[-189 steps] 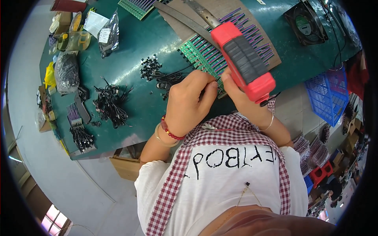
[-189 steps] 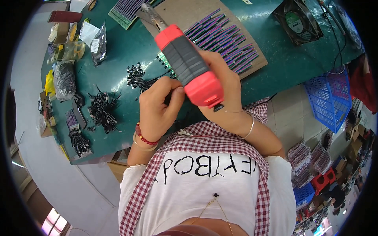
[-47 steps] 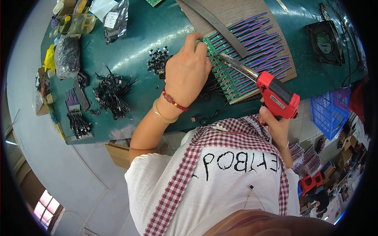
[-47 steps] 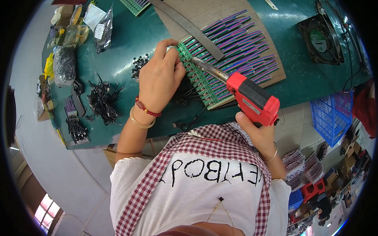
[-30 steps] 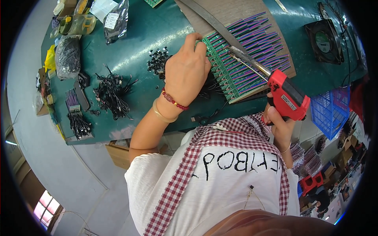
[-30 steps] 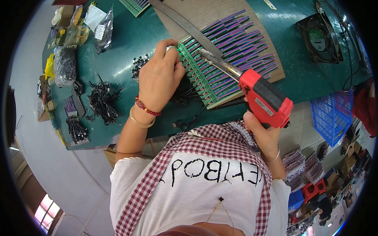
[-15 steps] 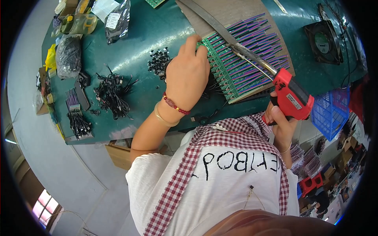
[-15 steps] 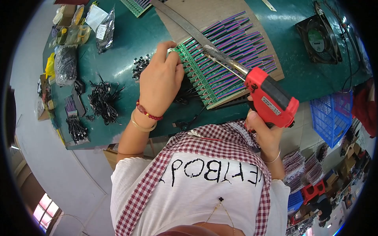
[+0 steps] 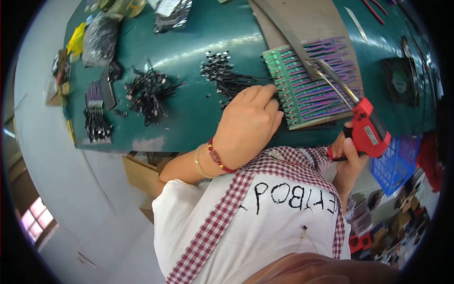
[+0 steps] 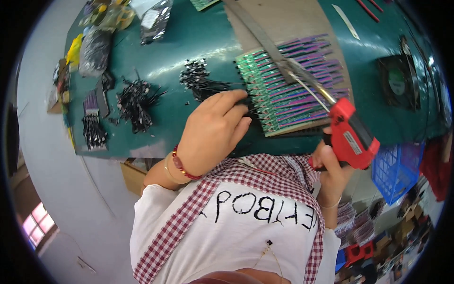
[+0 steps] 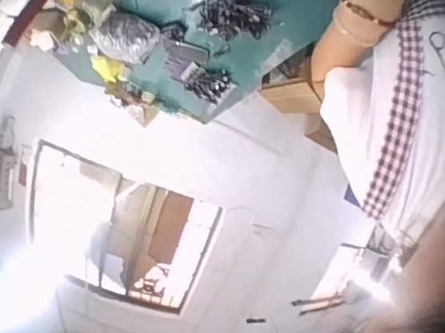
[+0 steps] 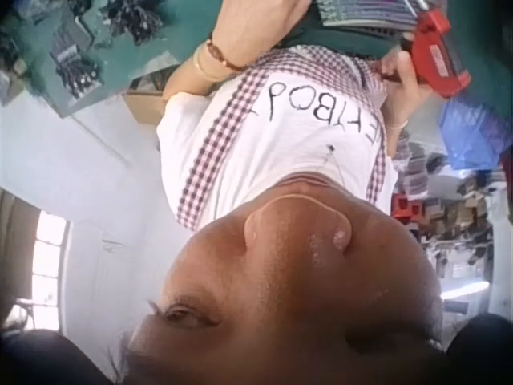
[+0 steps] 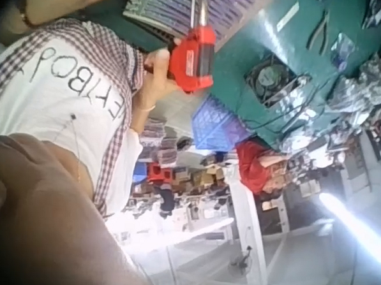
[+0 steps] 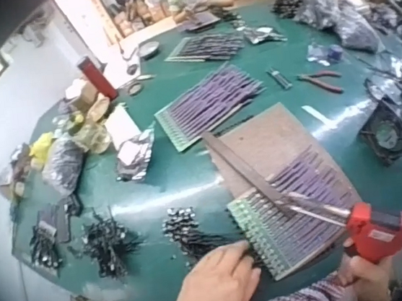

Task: The person solders wires to electronic components, including LED strips, connectors, and circuit boards, using a soldering iron at an assembly line workbench.

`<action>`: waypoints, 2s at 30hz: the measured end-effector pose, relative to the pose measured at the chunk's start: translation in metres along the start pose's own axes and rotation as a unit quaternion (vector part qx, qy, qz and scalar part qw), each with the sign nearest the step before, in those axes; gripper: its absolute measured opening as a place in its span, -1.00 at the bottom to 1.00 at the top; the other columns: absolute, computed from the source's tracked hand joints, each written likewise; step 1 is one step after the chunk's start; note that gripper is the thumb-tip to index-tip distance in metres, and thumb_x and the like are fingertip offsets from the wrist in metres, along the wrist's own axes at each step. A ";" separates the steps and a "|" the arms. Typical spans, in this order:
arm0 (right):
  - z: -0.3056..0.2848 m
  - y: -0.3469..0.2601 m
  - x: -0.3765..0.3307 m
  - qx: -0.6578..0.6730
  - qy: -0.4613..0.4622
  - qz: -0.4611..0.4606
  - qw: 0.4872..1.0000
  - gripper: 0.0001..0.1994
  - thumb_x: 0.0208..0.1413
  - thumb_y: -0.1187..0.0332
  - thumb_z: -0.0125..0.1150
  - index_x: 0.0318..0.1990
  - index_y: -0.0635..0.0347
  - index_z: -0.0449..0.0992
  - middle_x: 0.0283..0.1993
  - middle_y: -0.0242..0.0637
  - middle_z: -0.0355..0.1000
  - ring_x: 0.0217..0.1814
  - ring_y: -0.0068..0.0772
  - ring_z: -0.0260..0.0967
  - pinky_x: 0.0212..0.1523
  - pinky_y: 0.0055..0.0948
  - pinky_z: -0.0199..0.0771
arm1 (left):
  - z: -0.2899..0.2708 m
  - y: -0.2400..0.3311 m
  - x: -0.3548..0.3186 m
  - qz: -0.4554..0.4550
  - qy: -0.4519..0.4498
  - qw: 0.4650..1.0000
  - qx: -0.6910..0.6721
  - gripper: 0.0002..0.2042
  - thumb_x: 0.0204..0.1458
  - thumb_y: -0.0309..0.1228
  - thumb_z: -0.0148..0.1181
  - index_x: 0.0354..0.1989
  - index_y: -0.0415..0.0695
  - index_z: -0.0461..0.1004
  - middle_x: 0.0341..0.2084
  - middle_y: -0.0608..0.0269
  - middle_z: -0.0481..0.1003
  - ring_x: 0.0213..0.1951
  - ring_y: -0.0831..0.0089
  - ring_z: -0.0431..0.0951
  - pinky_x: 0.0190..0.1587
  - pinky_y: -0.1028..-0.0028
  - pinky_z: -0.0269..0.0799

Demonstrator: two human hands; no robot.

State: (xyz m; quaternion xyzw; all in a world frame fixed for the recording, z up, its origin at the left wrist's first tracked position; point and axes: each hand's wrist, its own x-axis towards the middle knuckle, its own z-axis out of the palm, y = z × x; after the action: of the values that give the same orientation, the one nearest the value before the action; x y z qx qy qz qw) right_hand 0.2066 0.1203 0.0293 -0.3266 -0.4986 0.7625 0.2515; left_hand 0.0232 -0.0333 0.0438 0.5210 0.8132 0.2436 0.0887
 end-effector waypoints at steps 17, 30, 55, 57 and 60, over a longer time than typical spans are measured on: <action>-0.012 -0.008 0.010 0.008 -0.040 -0.030 0.999 -0.67 0.08 0.44 0.00 -0.02 0.38 0.19 -0.65 -0.36 0.11 -0.66 -0.60 0.02 -0.65 -0.62 0.11 | -0.062 -0.188 -0.036 -0.331 0.092 0.936 0.080 -0.82 0.02 -0.34 0.00 -0.41 -0.21 0.41 -0.52 0.17 0.51 -0.43 0.32 0.47 -0.28 0.33 0.28; 0.063 -0.009 0.048 -0.006 -0.130 -0.008 0.991 -0.58 -0.08 0.62 0.13 0.00 0.36 0.23 -0.25 -0.11 0.44 -0.21 -0.34 0.43 -0.12 -0.41 0.45 | -0.009 -0.011 0.001 -0.144 0.064 0.911 -0.382 -0.92 -0.03 -0.53 0.14 -0.40 -0.26 0.39 -0.60 0.36 0.44 -0.55 0.70 0.39 -0.47 0.67 0.31; 0.047 -0.001 0.034 -0.107 -0.062 -0.079 0.989 -0.84 -0.08 0.47 0.24 -0.30 0.25 0.47 -0.40 -0.47 0.42 -0.39 -0.69 0.32 -0.34 -0.62 0.35 | 0.021 0.021 0.014 -0.231 -0.014 0.851 -0.472 -0.94 -0.01 -0.53 0.06 -0.47 -0.23 0.36 -0.78 0.41 0.36 -0.70 0.76 0.25 -0.62 0.67 0.13; 0.049 -0.002 0.032 -0.087 -0.079 -0.038 0.992 -0.83 -0.09 0.47 0.26 -0.29 0.24 0.47 -0.42 -0.47 0.42 -0.41 -0.73 0.32 -0.39 -0.64 0.34 | 0.026 0.020 0.014 -0.213 -0.015 0.858 -0.467 -0.94 0.00 -0.53 0.06 -0.47 -0.23 0.36 -0.78 0.41 0.35 -0.70 0.76 0.25 -0.63 0.67 0.11; 0.047 -0.008 0.030 -0.138 -0.098 -0.010 0.985 -0.62 -0.07 0.60 0.18 -0.04 0.32 0.30 -0.33 -0.35 0.39 -0.28 -0.61 0.33 -0.27 -0.60 0.36 | 0.025 0.022 0.014 -0.211 -0.022 0.863 -0.459 -0.94 0.00 -0.54 0.05 -0.48 -0.24 0.36 -0.79 0.41 0.34 -0.70 0.76 0.26 -0.62 0.67 0.12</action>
State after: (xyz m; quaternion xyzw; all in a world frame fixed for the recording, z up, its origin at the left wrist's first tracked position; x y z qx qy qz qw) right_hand 0.1516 0.1162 0.0426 -0.2773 -0.6246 0.7121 0.1612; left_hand 0.0443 -0.0059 0.0342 0.2430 0.6976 0.5533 0.3850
